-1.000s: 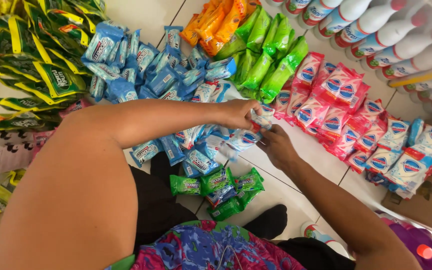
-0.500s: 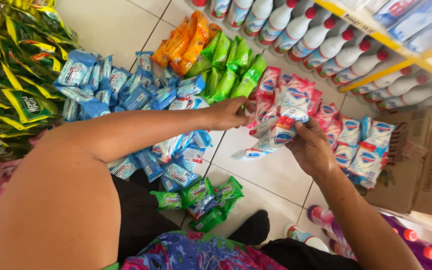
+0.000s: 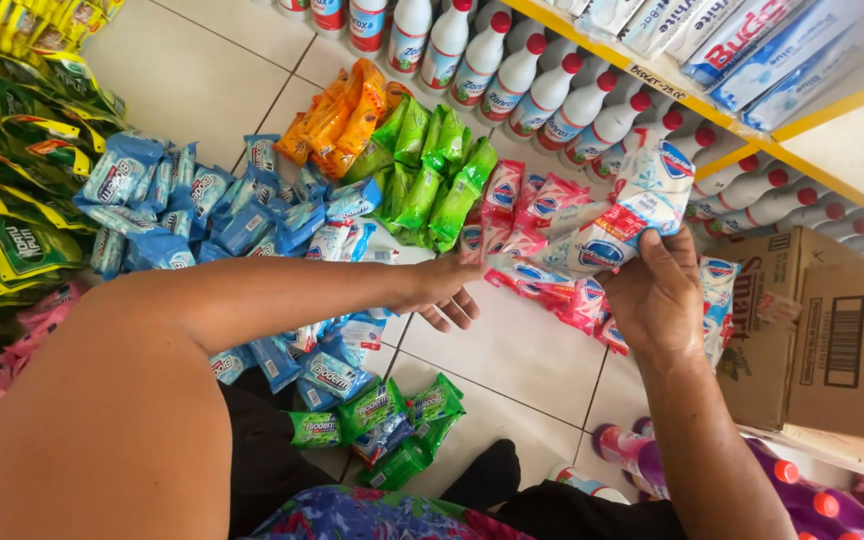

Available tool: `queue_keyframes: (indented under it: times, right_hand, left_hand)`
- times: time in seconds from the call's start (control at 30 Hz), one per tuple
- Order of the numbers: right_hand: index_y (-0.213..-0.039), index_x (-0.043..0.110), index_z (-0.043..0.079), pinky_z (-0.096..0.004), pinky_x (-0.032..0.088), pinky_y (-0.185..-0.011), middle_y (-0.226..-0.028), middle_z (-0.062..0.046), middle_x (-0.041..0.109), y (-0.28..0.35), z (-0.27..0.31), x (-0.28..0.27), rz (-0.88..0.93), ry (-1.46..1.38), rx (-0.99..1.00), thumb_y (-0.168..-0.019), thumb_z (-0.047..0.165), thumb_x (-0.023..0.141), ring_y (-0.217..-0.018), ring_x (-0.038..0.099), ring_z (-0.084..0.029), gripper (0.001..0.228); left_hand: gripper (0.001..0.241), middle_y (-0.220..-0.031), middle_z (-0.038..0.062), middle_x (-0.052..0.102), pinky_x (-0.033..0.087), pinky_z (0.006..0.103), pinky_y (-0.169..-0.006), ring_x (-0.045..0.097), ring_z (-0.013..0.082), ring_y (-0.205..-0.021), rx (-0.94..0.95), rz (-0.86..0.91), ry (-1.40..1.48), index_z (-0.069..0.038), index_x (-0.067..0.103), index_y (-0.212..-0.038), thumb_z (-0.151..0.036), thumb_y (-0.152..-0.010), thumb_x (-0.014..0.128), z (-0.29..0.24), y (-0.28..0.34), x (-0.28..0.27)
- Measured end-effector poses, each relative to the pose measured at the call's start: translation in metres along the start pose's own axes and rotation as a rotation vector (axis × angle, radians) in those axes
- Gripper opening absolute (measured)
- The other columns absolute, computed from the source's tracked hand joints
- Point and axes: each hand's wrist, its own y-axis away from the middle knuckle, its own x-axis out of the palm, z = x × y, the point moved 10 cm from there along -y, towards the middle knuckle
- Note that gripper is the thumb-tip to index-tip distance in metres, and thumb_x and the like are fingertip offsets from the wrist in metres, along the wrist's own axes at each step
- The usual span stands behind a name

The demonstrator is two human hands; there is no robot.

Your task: Organizing and sorting small packets of detergent and soap products on the floor of a grocery store aisle.

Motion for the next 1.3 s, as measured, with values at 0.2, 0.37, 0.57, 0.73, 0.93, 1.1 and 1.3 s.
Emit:
queue_keyframes:
  times: [0.2, 0.37, 0.57, 0.73, 0.93, 1.1, 1.3]
  right_hand:
    - [-0.136, 0.054, 0.013, -0.055, 0.046, -0.118, -0.142, -0.009, 0.061, 0.008, 0.018, 0.032, 0.015, 0.008, -0.036, -0.104, 0.008, 0.055, -0.133, 0.06, -0.027, 0.032]
    - [-0.136, 0.055, 0.012, -0.052, 0.046, -0.117, -0.138, -0.01, 0.061, 0.009, 0.0, 0.001, 0.045, -0.007, -0.002, -0.109, 0.007, 0.055, -0.131, 0.06, -0.026, 0.027]
    - [-0.129, 0.053, 0.01, -0.044, 0.05, -0.107, -0.129, -0.008, 0.063, 0.003, -0.043, -0.01, -0.007, 0.089, 0.123, -0.106, 0.009, 0.057, -0.121, 0.061, -0.021, 0.024]
    - [-0.127, 0.052, 0.007, -0.036, 0.052, -0.096, -0.121, -0.007, 0.064, 0.002, -0.074, -0.033, -0.029, 0.332, 0.196, -0.104, 0.016, 0.06, -0.111, 0.063, -0.017, 0.026]
    - [-0.132, 0.058, 0.006, -0.039, 0.047, -0.094, -0.119, -0.007, 0.063, 0.009, -0.106, -0.078, -0.152, 0.71, 0.389, -0.097, 0.037, 0.067, -0.106, 0.058, -0.017, 0.047]
    - [-0.139, 0.053, 0.012, -0.049, 0.047, -0.104, -0.134, -0.006, 0.063, 0.04, -0.167, -0.089, -0.16, 0.228, 0.779, -0.089, 0.049, 0.065, -0.12, 0.06, -0.024, 0.063]
    - [-0.145, 0.037, 0.024, -0.053, 0.047, -0.104, -0.136, -0.007, 0.061, 0.028, -0.149, -0.091, -0.194, 0.185, 0.717, -0.09, 0.035, 0.066, -0.125, 0.059, -0.027, 0.063]
  left_hand:
    - [0.088, -0.128, 0.013, 0.067, 0.054, 0.0491, -0.089, 0.072, 0.0279, -0.104, 0.053, 0.049, 0.36, -0.022, 0.038, -0.149, -0.084, -0.086, 0.036, -0.006, -0.039, 0.001]
    - [0.09, -0.129, 0.008, 0.064, 0.053, 0.0495, -0.091, 0.068, 0.027, -0.106, 0.214, 0.085, 0.394, -0.022, 0.049, -0.144, -0.087, -0.083, 0.04, -0.052, -0.03, 0.005]
    - [0.093, -0.135, 0.007, 0.056, 0.05, 0.0489, -0.097, 0.058, 0.025, -0.116, 0.405, 0.032, 0.121, -0.021, 0.041, -0.148, -0.079, -0.077, 0.057, -0.103, 0.017, 0.031]
    - [0.103, -0.144, 0.014, 0.054, 0.045, 0.0429, -0.111, 0.052, 0.025, -0.136, 0.559, -0.014, -0.098, -0.007, 0.03, -0.153, -0.054, -0.078, 0.081, -0.099, 0.02, 0.043]
    - [0.104, -0.138, 0.016, 0.062, 0.052, 0.0406, -0.105, 0.062, 0.0257, -0.128, 0.487, -0.088, -0.088, -0.002, 0.029, -0.155, -0.044, -0.077, 0.084, -0.063, 0.0, 0.022]
    - [0.114, -0.135, 0.015, 0.063, 0.057, 0.0459, -0.093, 0.067, 0.0284, -0.12, 0.197, -0.078, -0.135, -0.016, 0.014, -0.159, -0.048, -0.071, 0.078, -0.056, 0.013, 0.04]
    - [0.128, -0.154, 0.015, 0.045, 0.052, 0.0464, -0.103, 0.051, 0.0278, -0.139, 0.207, -0.061, -0.265, -0.014, -0.006, -0.162, -0.052, -0.074, 0.079, -0.051, -0.034, 0.048]
